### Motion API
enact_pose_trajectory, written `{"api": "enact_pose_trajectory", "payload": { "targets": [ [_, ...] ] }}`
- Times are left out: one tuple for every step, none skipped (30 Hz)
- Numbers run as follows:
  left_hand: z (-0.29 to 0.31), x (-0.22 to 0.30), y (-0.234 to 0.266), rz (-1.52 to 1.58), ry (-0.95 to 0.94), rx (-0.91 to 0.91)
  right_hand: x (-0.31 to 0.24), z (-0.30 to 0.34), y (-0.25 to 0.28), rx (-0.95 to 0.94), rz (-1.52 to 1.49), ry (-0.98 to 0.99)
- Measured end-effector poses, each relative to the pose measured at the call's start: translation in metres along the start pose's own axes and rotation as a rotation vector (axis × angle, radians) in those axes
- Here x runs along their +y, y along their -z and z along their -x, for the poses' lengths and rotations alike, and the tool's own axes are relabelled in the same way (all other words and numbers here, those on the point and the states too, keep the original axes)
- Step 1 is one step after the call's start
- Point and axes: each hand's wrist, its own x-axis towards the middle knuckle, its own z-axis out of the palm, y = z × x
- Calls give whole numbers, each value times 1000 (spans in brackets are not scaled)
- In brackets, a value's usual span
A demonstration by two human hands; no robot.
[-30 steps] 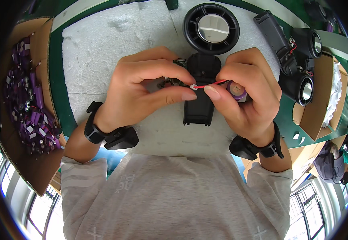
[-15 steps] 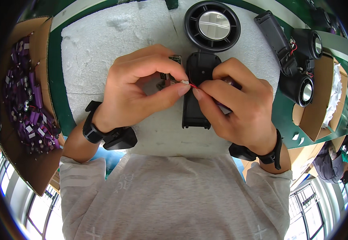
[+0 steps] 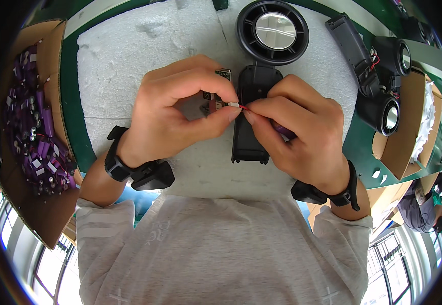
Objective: The person connects a battery pack to a circuit board inside a handheld fan housing, inserts the battery into the handle, and then removes it to re-seat the connection. After setting the fan aside, they pick up a new battery pack and apply a piece of tape to it.
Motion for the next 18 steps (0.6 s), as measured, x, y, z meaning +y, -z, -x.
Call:
{"api": "enact_pose_trajectory", "payload": {
  "targets": [
    [0,0,0,60,50,0,0,0,0,15,-22,-19],
    [0,-1,0,120,100,0,0,-1,0,29,-44,-37],
    [1,-1,0,180,150,0,0,-1,0,29,-43,-36],
    [0,0,1,180,150,0,1,-1,1,45,-53,-24],
    [0,0,2,160,136,-19,2,-2,2,62,-63,-12],
    [-1,1,3,139,121,-39,3,-2,2,78,-72,0],
    [-1,2,4,119,107,-58,3,-2,2,78,-73,-1],
    [-1,2,5,120,107,-59,3,-3,1,63,-77,25],
    [-1,2,5,132,111,-70,3,-3,1,47,-82,52],
    [-2,2,5,144,114,-82,3,-3,0,31,-87,79],
    [-2,2,5,157,117,-95,3,-3,-1,31,-86,79],
    [-2,2,5,157,117,-95,3,-2,-2,20,-100,49],
    [-2,1,6,192,131,-106,4,-2,-4,10,-113,20],
    [-1,0,6,227,146,-119,4,-1,-4,0,-126,-11],
    [-1,-1,6,262,160,-131,4,-1,-5,0,-126,-12],
    [-1,-1,7,262,160,-132,3,-1,-4,-2,-144,-33],
    [0,-2,8,300,189,-136,3,-1,-4,-3,-162,-54],
    [0,-2,9,337,217,-140,3,-1,-4,-4,-179,-75]
  ]
}}
